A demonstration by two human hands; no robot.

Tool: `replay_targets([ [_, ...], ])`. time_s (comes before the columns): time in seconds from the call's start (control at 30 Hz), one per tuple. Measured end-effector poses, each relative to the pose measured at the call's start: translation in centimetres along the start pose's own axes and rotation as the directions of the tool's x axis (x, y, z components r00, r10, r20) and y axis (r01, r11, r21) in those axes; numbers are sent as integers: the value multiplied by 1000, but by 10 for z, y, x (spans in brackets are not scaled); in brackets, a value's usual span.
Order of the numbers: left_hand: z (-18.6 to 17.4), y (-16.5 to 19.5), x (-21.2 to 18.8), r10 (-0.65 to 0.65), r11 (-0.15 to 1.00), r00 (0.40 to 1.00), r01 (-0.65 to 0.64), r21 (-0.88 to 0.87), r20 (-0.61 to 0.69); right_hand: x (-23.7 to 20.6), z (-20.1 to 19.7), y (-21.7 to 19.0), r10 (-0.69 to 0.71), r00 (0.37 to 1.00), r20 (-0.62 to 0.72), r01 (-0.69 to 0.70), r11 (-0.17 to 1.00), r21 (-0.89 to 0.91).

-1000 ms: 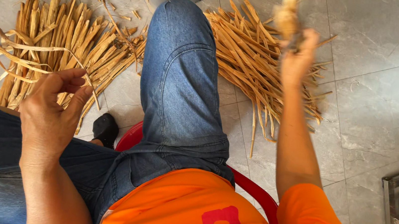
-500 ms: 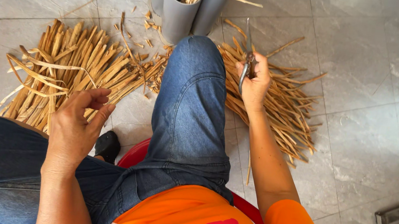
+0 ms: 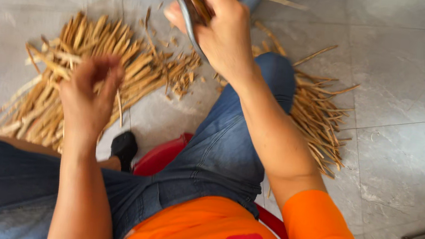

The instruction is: The person sits cross-legged on a red stool and uses shears to split dried plant stems into thin strips. The person repeatedly picks up stems, splits them with the shears, and places the resulting strips into a pile on the floor.

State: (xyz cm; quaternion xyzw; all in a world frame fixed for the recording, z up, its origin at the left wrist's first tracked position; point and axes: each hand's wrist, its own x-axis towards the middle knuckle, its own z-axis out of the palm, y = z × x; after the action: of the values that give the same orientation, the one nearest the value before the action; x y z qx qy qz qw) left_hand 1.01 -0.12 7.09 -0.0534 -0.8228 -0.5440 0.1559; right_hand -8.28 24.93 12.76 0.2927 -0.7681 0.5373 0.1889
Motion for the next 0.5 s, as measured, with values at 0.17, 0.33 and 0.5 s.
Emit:
replay_targets([
  [0.17, 18, -110, 56, -118, 986, 985, 102, -130, -122, 3, 57, 67, 218, 953, 209, -216, 976, -31],
  [0.33, 60, -255, 71, -355, 923, 913, 376, 81, -200, -19, 49, 102, 566, 798, 207, -602, 771, 210],
  [0.5, 108, -332, 34, -569, 755, 811, 581, 305, -136, -20, 36, 110, 613, 776, 148, -631, 750, 200],
])
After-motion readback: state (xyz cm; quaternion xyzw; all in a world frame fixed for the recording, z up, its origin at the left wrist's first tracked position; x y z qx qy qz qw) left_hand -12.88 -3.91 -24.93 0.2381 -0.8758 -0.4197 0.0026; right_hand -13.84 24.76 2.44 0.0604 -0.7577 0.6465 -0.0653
